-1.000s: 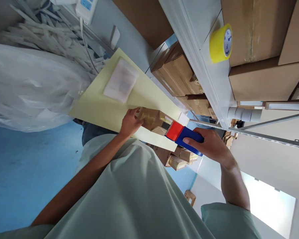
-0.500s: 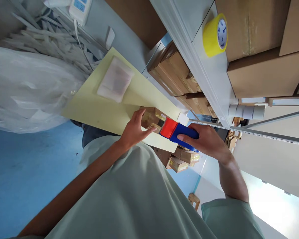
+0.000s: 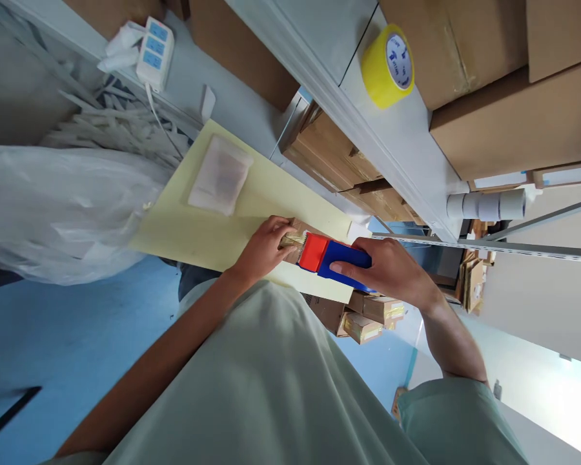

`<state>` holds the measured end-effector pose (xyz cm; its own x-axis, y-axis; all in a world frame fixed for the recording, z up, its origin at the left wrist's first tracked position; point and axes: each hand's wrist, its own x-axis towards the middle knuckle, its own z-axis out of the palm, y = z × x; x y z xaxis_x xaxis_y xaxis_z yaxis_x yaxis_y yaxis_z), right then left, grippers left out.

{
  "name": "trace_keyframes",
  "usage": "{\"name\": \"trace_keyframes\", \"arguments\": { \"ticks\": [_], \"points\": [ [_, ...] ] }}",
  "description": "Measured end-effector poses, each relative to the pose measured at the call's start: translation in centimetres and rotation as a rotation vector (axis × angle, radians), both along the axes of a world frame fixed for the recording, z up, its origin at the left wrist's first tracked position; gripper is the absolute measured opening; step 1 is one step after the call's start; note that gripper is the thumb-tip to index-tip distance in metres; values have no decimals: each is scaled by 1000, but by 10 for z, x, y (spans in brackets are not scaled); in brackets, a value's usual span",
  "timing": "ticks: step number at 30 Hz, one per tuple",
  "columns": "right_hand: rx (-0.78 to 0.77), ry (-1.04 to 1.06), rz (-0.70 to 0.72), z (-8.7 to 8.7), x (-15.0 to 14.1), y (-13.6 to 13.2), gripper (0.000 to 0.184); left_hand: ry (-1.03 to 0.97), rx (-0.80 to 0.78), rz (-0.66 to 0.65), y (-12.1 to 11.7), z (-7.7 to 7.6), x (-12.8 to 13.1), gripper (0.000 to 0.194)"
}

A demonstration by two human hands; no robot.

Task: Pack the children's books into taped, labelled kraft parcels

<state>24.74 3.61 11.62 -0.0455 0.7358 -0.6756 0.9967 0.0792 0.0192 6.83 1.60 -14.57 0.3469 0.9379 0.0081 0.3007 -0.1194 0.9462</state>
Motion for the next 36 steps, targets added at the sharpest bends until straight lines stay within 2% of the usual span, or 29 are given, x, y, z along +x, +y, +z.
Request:
{"name": "trace_keyframes", "arguments": {
  "ticks": [4,9,12,19,22,25,28,31,34,36],
  "points": [
    [7,26,-39,-5,19,-7,67,56,-5,24,0,3,2,42],
    [-20,23,-145,-19,52,-22,65,74,-118,75,-9,5,1,56],
    [-44,11,-186,-39,72,-32,62,96,-145,85,-14,5,2,57],
    [-119,117,-260,-101,107,-46,65,131,-158,24,-17,2,5,59],
    [-148,136,-273,-117,112,-49,69,96,-185,-7,-18,-4,3,59],
    [-153,131,-283,-123,114,-52,67,-18,-266,-44,-19,-8,1,65],
    [-160,121,-301,-123,113,-54,66,-89,-347,-60,-19,-6,3,68],
    [-158,125,-307,-119,111,-55,66,89,-320,16,-20,4,13,51],
    [-153,125,-309,-116,108,-56,64,345,-229,158,-22,11,23,51],
    [-142,118,-305,-117,105,-56,65,405,-196,221,-23,11,24,46]
  ]
}}
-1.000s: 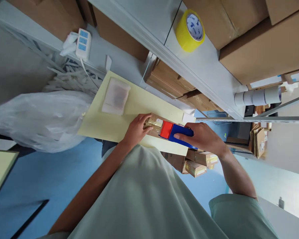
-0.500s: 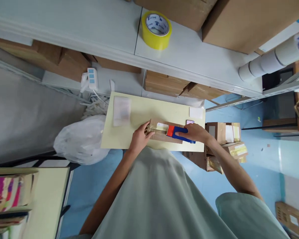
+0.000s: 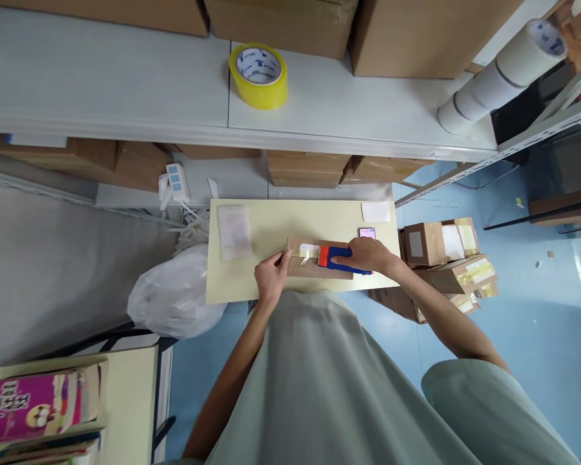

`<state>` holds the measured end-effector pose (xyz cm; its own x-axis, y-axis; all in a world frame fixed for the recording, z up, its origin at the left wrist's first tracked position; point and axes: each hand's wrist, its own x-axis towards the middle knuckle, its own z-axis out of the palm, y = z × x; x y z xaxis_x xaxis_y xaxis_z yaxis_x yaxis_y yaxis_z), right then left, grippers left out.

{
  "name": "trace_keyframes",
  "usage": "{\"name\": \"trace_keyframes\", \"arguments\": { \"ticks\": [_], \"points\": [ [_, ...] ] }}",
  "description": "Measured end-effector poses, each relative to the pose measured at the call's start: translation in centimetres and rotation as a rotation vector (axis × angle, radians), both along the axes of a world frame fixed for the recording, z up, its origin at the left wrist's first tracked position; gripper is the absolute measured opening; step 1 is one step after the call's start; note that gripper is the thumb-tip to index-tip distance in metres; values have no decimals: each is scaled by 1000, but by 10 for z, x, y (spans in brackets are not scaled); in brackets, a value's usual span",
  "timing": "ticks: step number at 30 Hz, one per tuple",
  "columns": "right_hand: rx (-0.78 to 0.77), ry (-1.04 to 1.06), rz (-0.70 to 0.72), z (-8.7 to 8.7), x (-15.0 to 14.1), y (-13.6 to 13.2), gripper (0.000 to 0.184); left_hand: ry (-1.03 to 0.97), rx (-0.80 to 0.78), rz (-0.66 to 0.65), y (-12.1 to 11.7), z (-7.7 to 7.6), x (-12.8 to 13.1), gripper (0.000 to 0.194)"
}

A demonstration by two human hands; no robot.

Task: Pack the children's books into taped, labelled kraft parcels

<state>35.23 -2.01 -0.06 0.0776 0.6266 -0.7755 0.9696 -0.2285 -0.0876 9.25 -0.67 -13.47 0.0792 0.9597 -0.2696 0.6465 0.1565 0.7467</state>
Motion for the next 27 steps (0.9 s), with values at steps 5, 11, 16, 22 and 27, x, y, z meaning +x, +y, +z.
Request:
{"name": "trace_keyframes", "arguments": {
  "ticks": [5,11,16,22,27],
  "points": [
    [74,30,44,-7,-24,6,61,88,41,105,7,-5,-20,36],
    [85,109,89,-3,-59,26,62,196,112,199,16,-6,-48,33],
    [-7,224,26,18,-33,16,68,242,163,266,22,-8,-59,29],
    [-93,240,-110,26,35,-23,69,285,167,277,26,-9,-65,29],
    [-87,133,-129,-7,40,-36,65,266,174,219,24,-6,-57,33]
  ]
}}
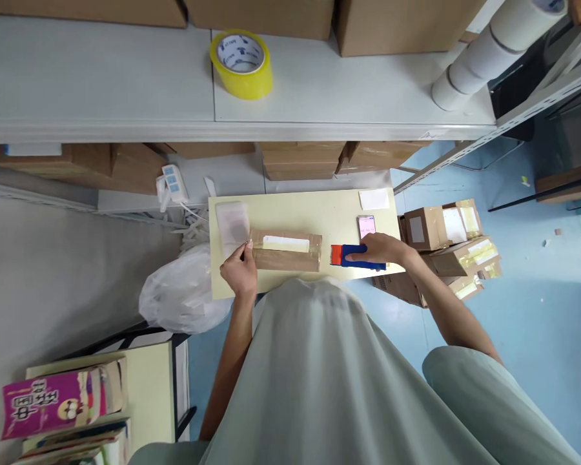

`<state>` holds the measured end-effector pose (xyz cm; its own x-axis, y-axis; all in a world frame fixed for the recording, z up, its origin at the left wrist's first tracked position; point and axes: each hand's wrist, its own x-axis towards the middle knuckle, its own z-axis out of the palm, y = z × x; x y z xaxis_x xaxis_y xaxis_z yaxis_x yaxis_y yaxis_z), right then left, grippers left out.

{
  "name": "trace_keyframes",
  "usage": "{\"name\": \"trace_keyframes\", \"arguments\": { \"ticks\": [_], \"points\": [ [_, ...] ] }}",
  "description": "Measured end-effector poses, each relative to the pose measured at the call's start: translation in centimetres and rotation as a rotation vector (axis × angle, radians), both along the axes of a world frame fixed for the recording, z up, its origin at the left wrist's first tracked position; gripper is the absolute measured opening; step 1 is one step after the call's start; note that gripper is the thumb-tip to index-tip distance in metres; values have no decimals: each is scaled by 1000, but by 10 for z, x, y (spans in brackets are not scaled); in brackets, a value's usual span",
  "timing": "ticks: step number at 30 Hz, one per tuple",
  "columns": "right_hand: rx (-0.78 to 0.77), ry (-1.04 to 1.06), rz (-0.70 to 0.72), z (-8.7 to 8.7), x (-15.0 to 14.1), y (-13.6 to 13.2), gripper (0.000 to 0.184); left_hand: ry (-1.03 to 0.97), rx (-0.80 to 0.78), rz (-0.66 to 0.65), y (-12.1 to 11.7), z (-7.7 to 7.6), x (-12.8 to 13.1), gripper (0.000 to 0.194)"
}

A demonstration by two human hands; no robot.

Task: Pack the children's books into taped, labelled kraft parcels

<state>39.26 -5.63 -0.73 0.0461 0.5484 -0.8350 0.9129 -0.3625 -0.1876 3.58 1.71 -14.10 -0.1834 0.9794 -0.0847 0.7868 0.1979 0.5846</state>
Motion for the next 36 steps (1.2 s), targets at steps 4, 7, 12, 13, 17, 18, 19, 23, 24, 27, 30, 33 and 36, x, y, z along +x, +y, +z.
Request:
{"name": "trace_keyframes", "arguments": {
  "ticks": [4,7,12,13,17,18,19,23,24,27,30,33,36],
  "points": [
    [33,-78,15,-22,-18,-3,65,11,-11,-40,1,5,1,33],
    [57,-101,12,-27,-31,-5,66,79,-46,-74,1,8,0,37],
    [100,-161,22,-26,-49,-10,61,159,-88,-128,0,9,-3,39],
    [114,-174,27,-25,-52,-11,58,163,-89,-134,0,9,-4,39],
    [160,-201,49,-26,-60,-16,50,169,-103,-148,1,12,-6,39],
    [176,-206,56,-27,-62,-18,49,174,-109,-150,1,12,-7,39],
    [199,-212,64,-29,-65,-21,49,181,-115,-152,0,13,-7,39],
    [310,-290,74,-46,-75,-30,46,192,-126,-175,-6,13,-5,40],
    [321,-312,66,-53,-77,-31,45,190,-118,-182,-9,13,-4,40],
    [333,-325,15,-72,-81,-36,46,182,-71,-180,-17,11,0,39],
    [362,-317,-48,-84,-79,-42,49,174,-57,-169,-22,9,0,39],
    [391,-331,-88,-86,-73,-46,49,139,-96,-193,-21,8,-3,39],
    [438,-362,-122,-78,-61,-47,49,82,-53,-220,-15,8,-4,41]
  ]
}}
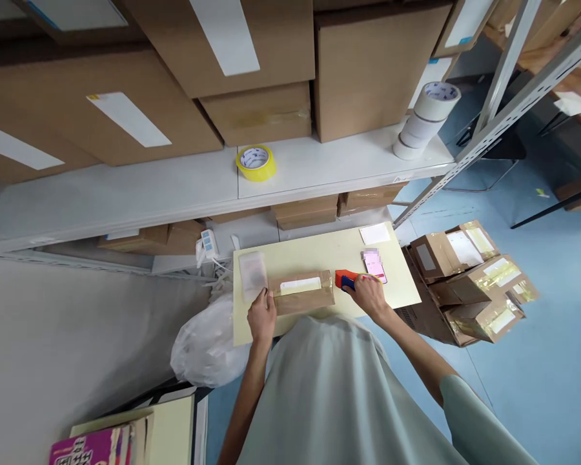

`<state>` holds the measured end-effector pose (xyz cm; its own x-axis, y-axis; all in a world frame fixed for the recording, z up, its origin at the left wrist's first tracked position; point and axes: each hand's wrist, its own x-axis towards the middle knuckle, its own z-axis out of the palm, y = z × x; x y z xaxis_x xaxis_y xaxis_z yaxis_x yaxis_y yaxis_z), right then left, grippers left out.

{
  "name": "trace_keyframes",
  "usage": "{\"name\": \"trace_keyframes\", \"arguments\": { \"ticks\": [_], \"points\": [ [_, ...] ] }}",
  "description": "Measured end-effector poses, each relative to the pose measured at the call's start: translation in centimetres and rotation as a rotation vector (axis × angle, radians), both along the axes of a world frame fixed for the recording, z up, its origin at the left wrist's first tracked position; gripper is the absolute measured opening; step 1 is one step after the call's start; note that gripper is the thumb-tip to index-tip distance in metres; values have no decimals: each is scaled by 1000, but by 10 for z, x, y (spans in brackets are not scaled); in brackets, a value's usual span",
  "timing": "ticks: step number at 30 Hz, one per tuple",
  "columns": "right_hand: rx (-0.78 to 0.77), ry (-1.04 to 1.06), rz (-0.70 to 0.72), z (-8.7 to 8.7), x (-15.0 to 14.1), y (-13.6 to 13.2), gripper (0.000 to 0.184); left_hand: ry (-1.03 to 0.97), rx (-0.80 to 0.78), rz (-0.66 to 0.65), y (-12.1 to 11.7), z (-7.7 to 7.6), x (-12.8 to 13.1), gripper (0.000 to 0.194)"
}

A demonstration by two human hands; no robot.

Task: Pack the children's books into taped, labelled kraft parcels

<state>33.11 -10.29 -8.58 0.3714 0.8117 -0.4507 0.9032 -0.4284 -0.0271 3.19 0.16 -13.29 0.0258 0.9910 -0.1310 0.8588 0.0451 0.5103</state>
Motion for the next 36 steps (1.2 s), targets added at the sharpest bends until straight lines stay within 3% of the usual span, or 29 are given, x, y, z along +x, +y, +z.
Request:
{"name": "trace_keyframes", "arguments": {
  "ticks": [3,6,13,17,21,25,30,33,36],
  "points": [
    [52,-18,-40,17,14,6,50,-107,162,-43,11,7,10,46],
    [128,-21,-74,41,25,20,49,-213,300,-155,28,28,35,49],
    [463,-41,-87,122,47,85,53,-374,478,-457,69,121,124,51],
    [654,-64,29,169,61,138,41,-403,564,-561,85,171,162,54],
    [700,-95,156,187,71,186,33,-392,634,-600,93,199,174,55],
    [684,-127,164,176,73,219,40,-385,661,-581,94,203,163,54],
    [655,-143,181,156,72,240,45,-365,645,-542,90,191,141,54],
    [699,-162,166,149,69,237,46,-363,615,-490,85,179,128,53],
    [825,-171,122,136,60,215,46,-367,558,-425,76,156,108,52]
  ]
}}
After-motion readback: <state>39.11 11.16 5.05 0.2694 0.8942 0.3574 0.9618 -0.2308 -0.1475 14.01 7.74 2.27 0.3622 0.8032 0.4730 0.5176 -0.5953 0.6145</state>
